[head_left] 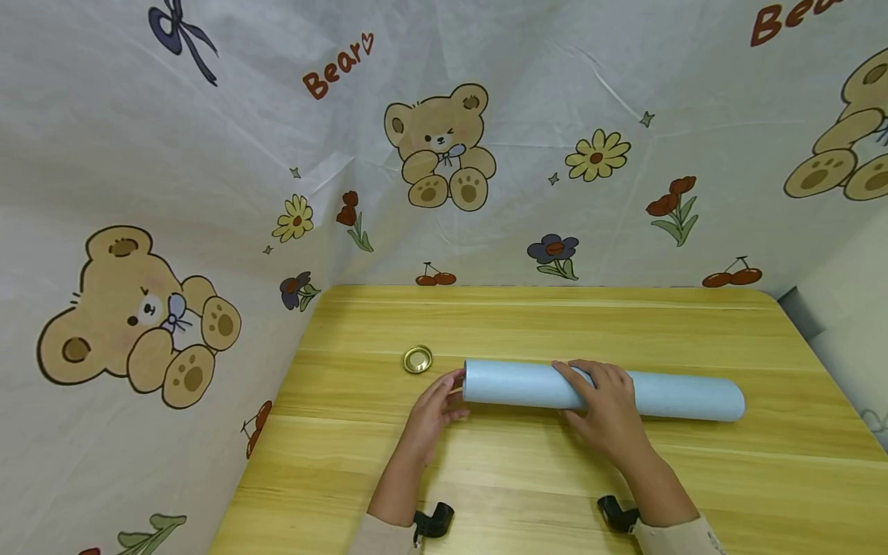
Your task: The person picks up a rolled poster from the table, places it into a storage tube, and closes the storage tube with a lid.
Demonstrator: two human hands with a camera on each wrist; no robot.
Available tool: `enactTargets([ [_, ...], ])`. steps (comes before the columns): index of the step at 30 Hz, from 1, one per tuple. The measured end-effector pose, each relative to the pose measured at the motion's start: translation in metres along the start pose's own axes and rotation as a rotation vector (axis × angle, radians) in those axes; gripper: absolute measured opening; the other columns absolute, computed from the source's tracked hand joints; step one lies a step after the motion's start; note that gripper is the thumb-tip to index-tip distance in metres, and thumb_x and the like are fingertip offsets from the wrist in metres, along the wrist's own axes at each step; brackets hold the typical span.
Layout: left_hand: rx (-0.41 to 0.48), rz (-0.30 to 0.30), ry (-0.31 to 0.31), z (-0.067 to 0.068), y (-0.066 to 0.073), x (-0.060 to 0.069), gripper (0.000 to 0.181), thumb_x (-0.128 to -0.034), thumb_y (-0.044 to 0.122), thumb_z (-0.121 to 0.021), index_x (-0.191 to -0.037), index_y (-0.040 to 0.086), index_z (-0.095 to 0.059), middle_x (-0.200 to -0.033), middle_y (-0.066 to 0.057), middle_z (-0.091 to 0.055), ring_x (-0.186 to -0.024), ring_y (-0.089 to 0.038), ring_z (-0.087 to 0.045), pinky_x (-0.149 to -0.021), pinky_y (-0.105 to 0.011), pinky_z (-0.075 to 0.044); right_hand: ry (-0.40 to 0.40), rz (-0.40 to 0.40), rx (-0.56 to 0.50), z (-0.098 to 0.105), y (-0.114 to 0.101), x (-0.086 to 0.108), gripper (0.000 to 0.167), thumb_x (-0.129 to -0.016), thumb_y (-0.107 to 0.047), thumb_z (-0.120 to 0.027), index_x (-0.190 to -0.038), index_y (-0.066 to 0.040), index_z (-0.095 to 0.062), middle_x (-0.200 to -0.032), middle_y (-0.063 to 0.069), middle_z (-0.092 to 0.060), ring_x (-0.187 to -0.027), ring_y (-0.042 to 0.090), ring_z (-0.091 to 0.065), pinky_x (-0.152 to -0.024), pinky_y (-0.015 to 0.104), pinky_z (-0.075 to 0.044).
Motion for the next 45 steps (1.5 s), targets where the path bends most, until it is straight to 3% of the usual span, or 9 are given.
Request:
enactTargets([
  [11, -0.030, 0.016, -0.015, -0.003, 0.000, 0.001, 0.063, -0.1037, 0.057, -0.044, -0.151, 0.014, -0.047, -0.151, -0.012, -0.049, -0.130, -0.026, -0.053, -0.105, -0.046, -0.051, 0.000, 0.000, -0.003, -0.002, -0.001, 0.001, 0.093, -0.057, -0.012, -0.099, -0.141, -0.024, -0.059, -0.129, 0.014, -0.059, -0.117, 0.041, -0.053, -0.103, 0.064, -0.031],
  [21, -0.009, -0.026, -0.003, 0.006, 0.008, -0.001, 0.051, -0.1054, 0.047, -0.048, -0.143, 0.013, -0.055, -0.149, -0.007, -0.052, -0.132, -0.028, -0.053, -0.107, -0.047, -0.050, -0.005, -0.009, -0.007, 0.002, -0.002, 0.000, 0.093, -0.058, -0.012, -0.098, -0.141, -0.024, -0.058, -0.130, 0.014, -0.059, -0.118, 0.041, -0.053, -0.103, 0.064, -0.030],
  [29, -0.193, -0.044, 0.085, 0.027, 0.023, -0.007, 0.054, -0.0993, 0.033, -0.065, -0.147, 0.011, -0.050, -0.150, -0.012, -0.049, -0.134, -0.031, -0.051, -0.110, -0.051, -0.045, -0.008, -0.021, -0.009, 0.004, 0.002, 0.001, 0.094, -0.058, -0.011, -0.098, -0.142, -0.025, -0.057, -0.130, 0.015, -0.059, -0.118, 0.042, -0.053, -0.102, 0.064, -0.030],
  [36, -0.393, -0.109, 0.218, 0.044, 0.036, -0.017, 0.064, -0.0949, 0.022, -0.072, -0.152, 0.017, -0.043, -0.149, -0.013, -0.048, -0.138, -0.034, -0.044, -0.111, -0.049, -0.044, -0.011, -0.029, -0.005, 0.006, 0.003, 0.000, 0.094, -0.059, -0.011, -0.098, -0.142, -0.024, -0.057, -0.130, 0.016, -0.058, -0.119, 0.042, -0.052, -0.101, 0.065, -0.030],
  [43, -0.632, -0.091, 0.293, 0.054, 0.042, -0.028, 0.068, -0.0914, 0.017, -0.076, -0.152, 0.016, -0.044, -0.148, -0.011, -0.049, -0.117, -0.037, -0.057, -0.086, -0.042, -0.057, -0.022, -0.041, -0.001, 0.007, 0.002, 0.000, 0.094, -0.059, -0.011, -0.098, -0.142, -0.023, -0.057, -0.131, 0.016, -0.058, -0.120, 0.043, -0.052, -0.101, 0.065, -0.030],
  [45, -0.669, -0.080, 0.298, 0.057, 0.043, -0.031, 0.070, -0.0911, 0.017, -0.076, -0.152, 0.015, -0.043, -0.149, -0.011, -0.049, -0.119, -0.037, -0.056, -0.089, -0.045, -0.056, -0.024, -0.043, 0.001, 0.007, 0.002, -0.001, 0.094, -0.059, -0.011, -0.098, -0.142, -0.023, -0.057, -0.131, 0.016, -0.058, -0.120, 0.043, -0.052, -0.101, 0.065, -0.030],
])
Point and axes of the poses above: each hand's wrist, its own x-axis away from the middle knuckle, its own z-axis out of the back of the hand, y = z × x, the point moved 2 cm from there along -x, towards the middle knuckle
